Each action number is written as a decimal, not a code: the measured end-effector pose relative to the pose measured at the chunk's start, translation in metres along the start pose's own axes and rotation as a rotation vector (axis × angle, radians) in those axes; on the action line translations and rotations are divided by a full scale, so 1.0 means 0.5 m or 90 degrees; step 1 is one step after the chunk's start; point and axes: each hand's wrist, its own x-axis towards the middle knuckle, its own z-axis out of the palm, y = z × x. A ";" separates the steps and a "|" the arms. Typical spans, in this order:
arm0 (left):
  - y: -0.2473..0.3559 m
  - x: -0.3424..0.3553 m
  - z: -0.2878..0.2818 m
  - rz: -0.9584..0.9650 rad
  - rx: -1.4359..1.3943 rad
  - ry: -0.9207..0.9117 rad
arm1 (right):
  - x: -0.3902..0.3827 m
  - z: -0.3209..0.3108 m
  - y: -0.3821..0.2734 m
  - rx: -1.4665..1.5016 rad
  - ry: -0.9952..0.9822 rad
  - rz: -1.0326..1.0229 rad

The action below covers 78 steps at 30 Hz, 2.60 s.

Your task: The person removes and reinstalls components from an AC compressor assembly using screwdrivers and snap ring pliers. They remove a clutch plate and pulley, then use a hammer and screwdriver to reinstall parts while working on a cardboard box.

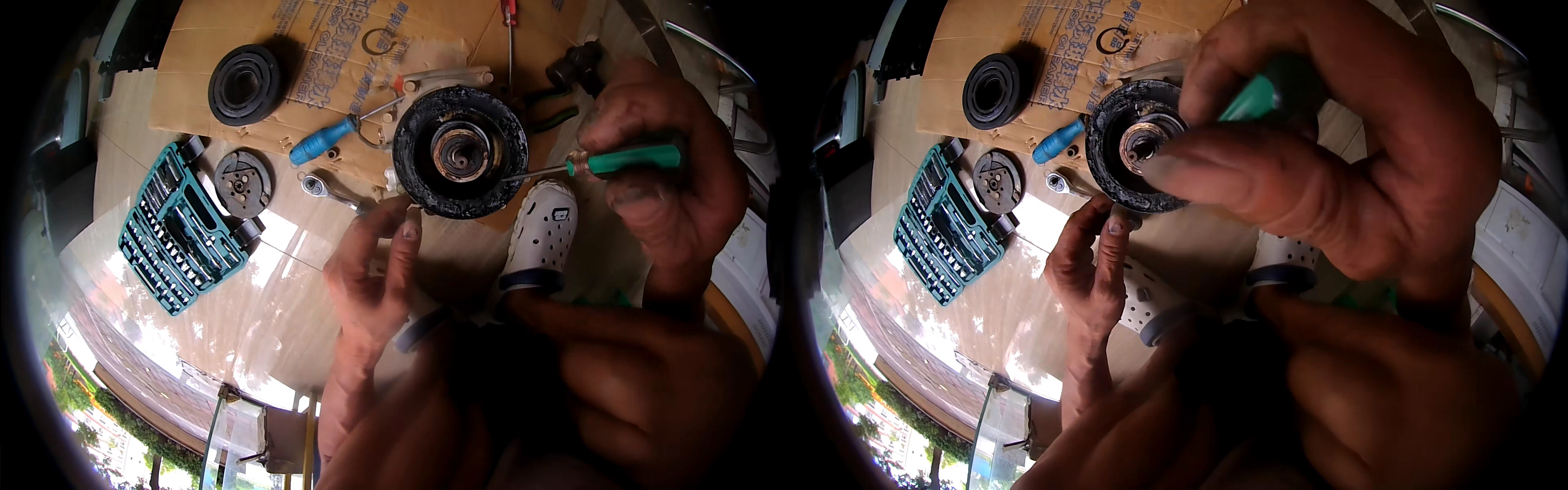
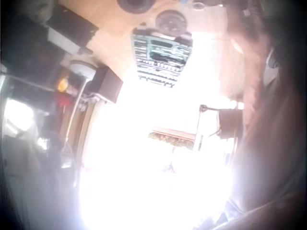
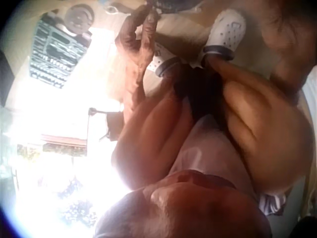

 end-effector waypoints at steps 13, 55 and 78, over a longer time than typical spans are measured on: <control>0.007 -0.009 -0.001 0.039 0.064 -0.058 | 0.008 0.035 -0.009 -0.091 -0.113 -0.127; 0.015 -0.019 0.007 0.057 0.097 -0.078 | 0.036 0.050 -0.065 -0.147 -0.220 -0.032; -0.007 0.004 0.009 0.059 0.064 -0.031 | 0.102 0.050 -0.003 -0.057 -0.209 0.151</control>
